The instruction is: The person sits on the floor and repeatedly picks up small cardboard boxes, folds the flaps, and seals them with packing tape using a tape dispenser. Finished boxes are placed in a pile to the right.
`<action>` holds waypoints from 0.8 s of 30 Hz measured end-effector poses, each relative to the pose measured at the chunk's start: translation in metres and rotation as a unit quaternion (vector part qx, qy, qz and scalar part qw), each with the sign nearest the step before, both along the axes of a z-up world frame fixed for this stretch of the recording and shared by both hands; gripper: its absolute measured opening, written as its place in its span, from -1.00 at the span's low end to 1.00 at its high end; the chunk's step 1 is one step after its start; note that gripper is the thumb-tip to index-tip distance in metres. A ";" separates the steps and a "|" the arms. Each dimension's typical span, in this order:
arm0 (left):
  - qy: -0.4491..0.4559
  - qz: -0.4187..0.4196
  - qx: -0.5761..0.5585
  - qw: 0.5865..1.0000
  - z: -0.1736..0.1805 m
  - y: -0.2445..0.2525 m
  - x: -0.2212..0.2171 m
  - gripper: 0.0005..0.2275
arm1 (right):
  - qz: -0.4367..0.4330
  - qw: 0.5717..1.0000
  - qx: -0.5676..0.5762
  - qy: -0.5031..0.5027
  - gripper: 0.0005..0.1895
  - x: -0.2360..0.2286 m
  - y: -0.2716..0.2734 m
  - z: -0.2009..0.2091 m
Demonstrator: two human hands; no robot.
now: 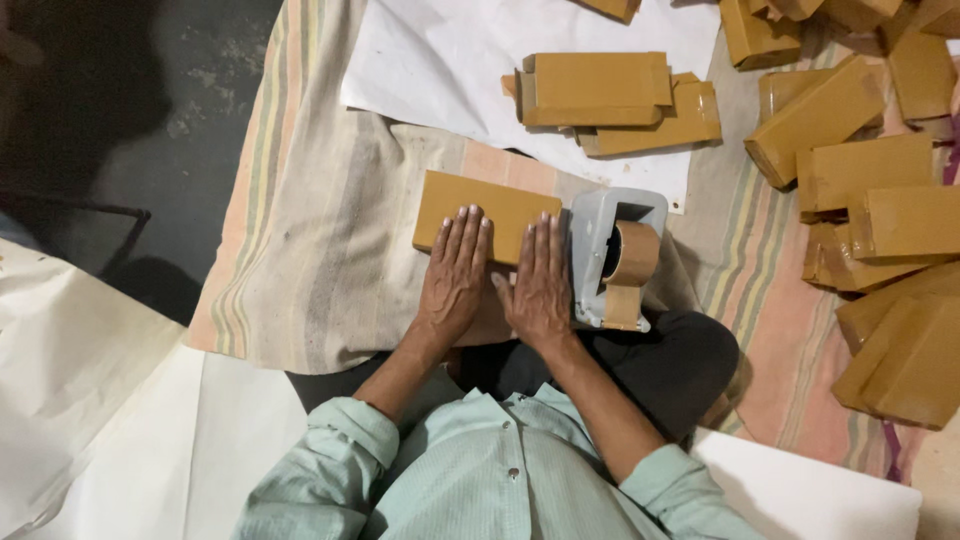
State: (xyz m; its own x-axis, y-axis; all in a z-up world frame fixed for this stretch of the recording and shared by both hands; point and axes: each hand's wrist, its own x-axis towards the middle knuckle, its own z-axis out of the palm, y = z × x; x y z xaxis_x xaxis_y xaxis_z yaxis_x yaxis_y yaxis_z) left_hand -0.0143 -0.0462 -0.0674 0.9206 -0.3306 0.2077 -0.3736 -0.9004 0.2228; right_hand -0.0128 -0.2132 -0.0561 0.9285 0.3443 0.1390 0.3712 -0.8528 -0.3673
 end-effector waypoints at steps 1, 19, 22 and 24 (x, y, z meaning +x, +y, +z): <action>0.009 0.000 -0.009 1.000 0.002 -0.001 0.002 -0.39 | 0.000 1.000 -0.012 0.001 -0.13 -0.005 0.000 0.004; 0.029 -0.146 0.032 0.988 0.019 -0.043 0.072 -0.23 | 0.011 0.984 0.178 -0.005 0.04 -0.030 -0.019 -0.017; 0.068 -0.156 0.022 0.985 0.025 -0.043 0.067 -0.10 | -0.003 0.950 0.313 0.006 0.05 -0.031 -0.021 -0.020; 0.058 -0.153 0.024 0.986 0.030 -0.038 0.071 -0.05 | -0.015 0.922 0.385 0.031 0.06 -0.020 -0.017 -0.025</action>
State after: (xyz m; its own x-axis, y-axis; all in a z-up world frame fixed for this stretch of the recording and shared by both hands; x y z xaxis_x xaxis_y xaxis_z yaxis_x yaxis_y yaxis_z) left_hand 0.0570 -0.0839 -0.0372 0.7924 -0.6042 0.0837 -0.6046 -0.7597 0.2395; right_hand -0.0328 -0.2305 -0.0806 0.9505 0.1393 0.2777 0.3094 -0.3409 -0.8877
